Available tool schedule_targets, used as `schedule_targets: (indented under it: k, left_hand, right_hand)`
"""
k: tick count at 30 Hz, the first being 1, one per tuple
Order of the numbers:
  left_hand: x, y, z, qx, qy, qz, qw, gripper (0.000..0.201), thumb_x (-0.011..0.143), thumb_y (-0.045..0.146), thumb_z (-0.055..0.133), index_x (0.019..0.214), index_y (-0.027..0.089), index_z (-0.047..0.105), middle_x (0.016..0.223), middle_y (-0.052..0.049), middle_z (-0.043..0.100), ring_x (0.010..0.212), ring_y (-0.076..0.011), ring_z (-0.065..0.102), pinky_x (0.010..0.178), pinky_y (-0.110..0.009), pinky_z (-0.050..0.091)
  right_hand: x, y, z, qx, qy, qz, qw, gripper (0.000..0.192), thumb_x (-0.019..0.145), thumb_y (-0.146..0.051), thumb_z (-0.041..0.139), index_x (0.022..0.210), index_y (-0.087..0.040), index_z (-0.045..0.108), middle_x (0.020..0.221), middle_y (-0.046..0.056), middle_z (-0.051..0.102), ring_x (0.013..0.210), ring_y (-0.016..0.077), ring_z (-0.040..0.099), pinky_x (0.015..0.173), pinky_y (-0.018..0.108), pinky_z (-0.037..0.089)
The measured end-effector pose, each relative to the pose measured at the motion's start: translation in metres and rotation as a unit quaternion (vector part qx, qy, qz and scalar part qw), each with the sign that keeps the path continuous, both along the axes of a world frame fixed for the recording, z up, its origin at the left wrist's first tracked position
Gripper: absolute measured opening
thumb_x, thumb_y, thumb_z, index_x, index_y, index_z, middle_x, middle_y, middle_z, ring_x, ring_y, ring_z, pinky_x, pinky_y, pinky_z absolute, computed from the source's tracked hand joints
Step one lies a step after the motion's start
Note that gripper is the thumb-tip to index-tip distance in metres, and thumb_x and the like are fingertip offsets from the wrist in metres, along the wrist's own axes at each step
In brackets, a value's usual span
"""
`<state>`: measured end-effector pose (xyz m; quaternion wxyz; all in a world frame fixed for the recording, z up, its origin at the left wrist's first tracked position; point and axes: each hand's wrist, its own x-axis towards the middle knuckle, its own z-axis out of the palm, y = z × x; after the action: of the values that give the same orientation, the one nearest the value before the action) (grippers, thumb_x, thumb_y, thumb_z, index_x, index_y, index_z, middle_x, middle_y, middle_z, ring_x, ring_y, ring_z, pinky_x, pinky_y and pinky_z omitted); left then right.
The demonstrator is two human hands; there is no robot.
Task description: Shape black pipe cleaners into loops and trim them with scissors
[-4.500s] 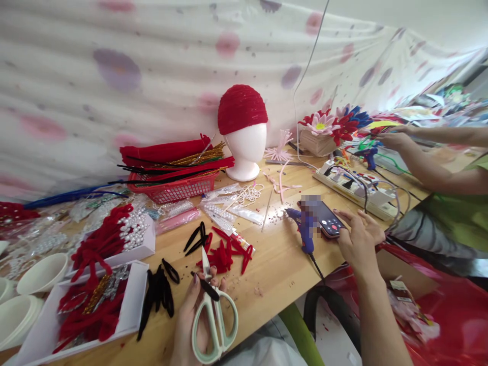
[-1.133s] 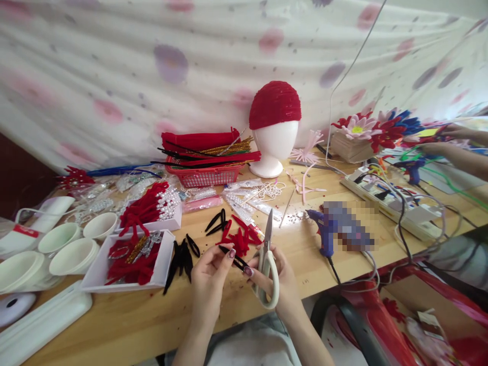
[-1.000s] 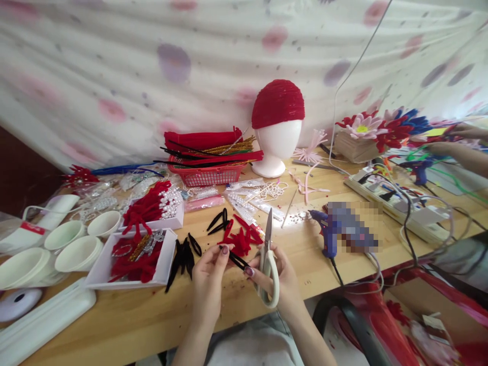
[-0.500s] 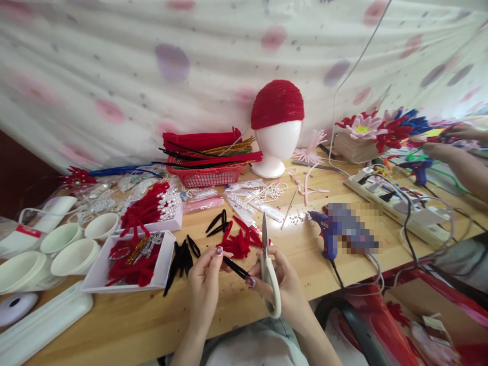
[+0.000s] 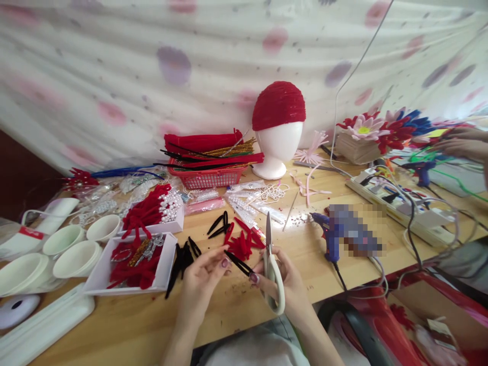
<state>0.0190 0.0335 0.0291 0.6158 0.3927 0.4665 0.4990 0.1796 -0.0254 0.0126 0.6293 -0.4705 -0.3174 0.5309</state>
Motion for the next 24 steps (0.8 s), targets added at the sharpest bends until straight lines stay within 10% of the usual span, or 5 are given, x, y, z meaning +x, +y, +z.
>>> schedule_targets:
  k: [6,13,24]
  left_hand:
    - [0.011,-0.005,-0.002,-0.035,-0.012,-0.050,0.998,0.031,0.061,0.044,0.089,0.066,0.017,0.074,0.060,-0.001,0.071,0.056,-0.0131,0.064,0.059,-0.022,0.056]
    - [0.017,-0.004,-0.002,-0.064,-0.046,-0.028,0.997,0.033,0.062,0.042,0.088,0.068,0.017,0.068,0.064,-0.001,0.072,0.058,-0.0145,0.068,0.061,-0.025,0.058]
    - [0.023,-0.009,0.003,-0.084,-0.087,-0.022,0.992,0.031,0.064,0.032,0.087,0.082,0.019,0.065,0.074,0.000,0.076,0.059,-0.0146,0.071,0.057,-0.021,0.056]
  right_hand:
    - [-0.008,0.003,0.002,0.042,0.019,-0.007,0.999,0.051,0.064,-0.020,0.093,0.102,-0.026,0.059,0.074,-0.004,0.074,0.066,0.0138,0.070,0.060,0.021,0.055]
    - [-0.014,0.000,-0.006,0.068,-0.091,-0.118,0.986,0.054,0.066,-0.019,0.092,0.105,-0.028,0.057,0.078,-0.003,0.077,0.071,0.0136,0.074,0.071,0.021,0.059]
    - [-0.012,-0.006,-0.015,0.101,-0.196,-0.120,0.968,0.044,0.078,-0.020,0.083,0.112,-0.030,0.055,0.081,-0.002,0.079,0.070,0.0143,0.074,0.067,0.021,0.059]
